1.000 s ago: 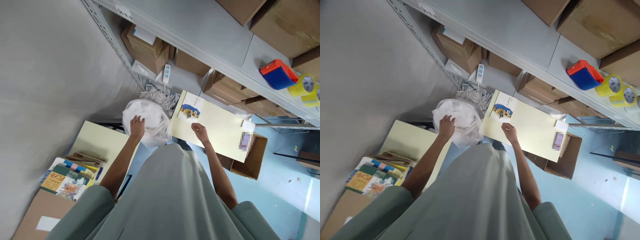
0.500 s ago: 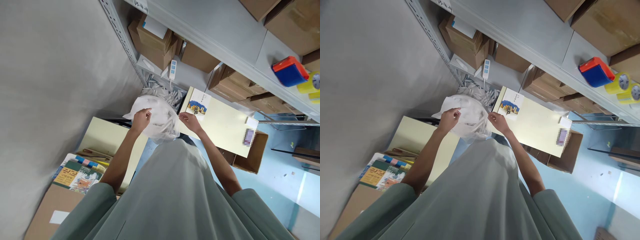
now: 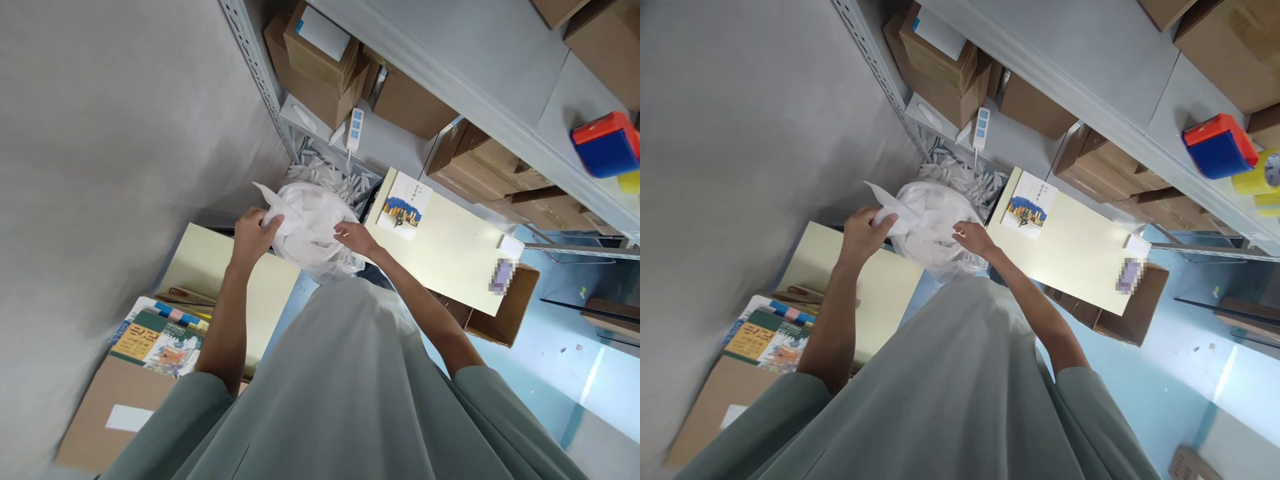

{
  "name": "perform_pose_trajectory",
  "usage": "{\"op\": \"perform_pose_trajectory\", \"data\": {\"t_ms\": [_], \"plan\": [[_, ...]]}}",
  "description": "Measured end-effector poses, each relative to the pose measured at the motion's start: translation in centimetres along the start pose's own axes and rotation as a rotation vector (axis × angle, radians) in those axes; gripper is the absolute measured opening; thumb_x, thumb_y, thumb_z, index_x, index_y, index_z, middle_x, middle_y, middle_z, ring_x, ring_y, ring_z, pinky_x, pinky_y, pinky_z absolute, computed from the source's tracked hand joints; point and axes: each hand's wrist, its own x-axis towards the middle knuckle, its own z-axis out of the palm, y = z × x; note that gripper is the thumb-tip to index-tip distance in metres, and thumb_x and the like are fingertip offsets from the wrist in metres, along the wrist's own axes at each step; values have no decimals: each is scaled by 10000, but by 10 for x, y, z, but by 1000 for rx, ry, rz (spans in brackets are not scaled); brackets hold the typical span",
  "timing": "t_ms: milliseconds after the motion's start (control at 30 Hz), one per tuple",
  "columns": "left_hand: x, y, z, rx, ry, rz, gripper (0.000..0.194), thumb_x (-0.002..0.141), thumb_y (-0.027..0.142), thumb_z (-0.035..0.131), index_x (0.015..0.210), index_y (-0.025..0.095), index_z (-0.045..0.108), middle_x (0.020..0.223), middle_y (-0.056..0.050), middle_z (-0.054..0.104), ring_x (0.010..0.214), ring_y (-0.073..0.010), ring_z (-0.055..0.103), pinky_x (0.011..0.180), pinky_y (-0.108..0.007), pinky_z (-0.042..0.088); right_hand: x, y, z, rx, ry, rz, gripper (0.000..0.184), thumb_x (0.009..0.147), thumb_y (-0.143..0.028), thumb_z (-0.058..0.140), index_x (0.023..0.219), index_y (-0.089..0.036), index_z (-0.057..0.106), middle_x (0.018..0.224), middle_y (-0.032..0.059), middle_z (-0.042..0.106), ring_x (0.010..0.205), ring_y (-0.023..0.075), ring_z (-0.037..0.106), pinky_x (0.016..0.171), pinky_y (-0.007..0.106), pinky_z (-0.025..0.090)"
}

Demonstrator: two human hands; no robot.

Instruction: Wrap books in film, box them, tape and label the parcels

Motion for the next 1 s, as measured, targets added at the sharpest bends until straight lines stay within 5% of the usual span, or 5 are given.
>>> {"op": "perform_pose_trajectory", "data": {"t_ms": [167,333,567,800,1000], "plan": [[-8,12,-20,-166,101,-25,323,900,541,752,812,237,687,877,-38,699,770,-207,631,742,-333,541,45,-2,33,-202,-102,60,655,1029,-165,737,1654,-80,561,1743,221,538,1598,352,555,1339,467,441],[-17,15,-29,-279,78,-129,398,826,614,849,803,247,695,757,-6,644,722,-211,598,617,-323,502,56,-1,54,-245,-125,112,608,1027,-78,601,1632,-25,562,1567,301,666,1432,419,678,1212,561,542],[-20,-2,-23,-300,94,-146,499,909,718,690,774,238,659,714,-20,620,735,-239,630,642,-341,539,30,13,29,-211,-45,34,304,1101,-169,531,1226,-181,808,1266,156,834,1218,322,771,1085,421,582],[-11,-5,-21,-287,169,-171,491,943,700,697,775,247,612,703,-8,581,745,-230,625,652,-331,564,-14,29,5,-190,29,29,219,1100,-197,590,1162,-221,799,1189,111,855,1147,299,795,1001,379,589],[-6,10,-19,-278,204,-104,455,996,647,664,798,242,610,731,-12,598,773,-232,640,696,-332,558,-34,16,-8,-227,80,24,236,1122,-195,553,1212,-219,770,1431,119,778,1127,289,796,1020,398,592]]}}
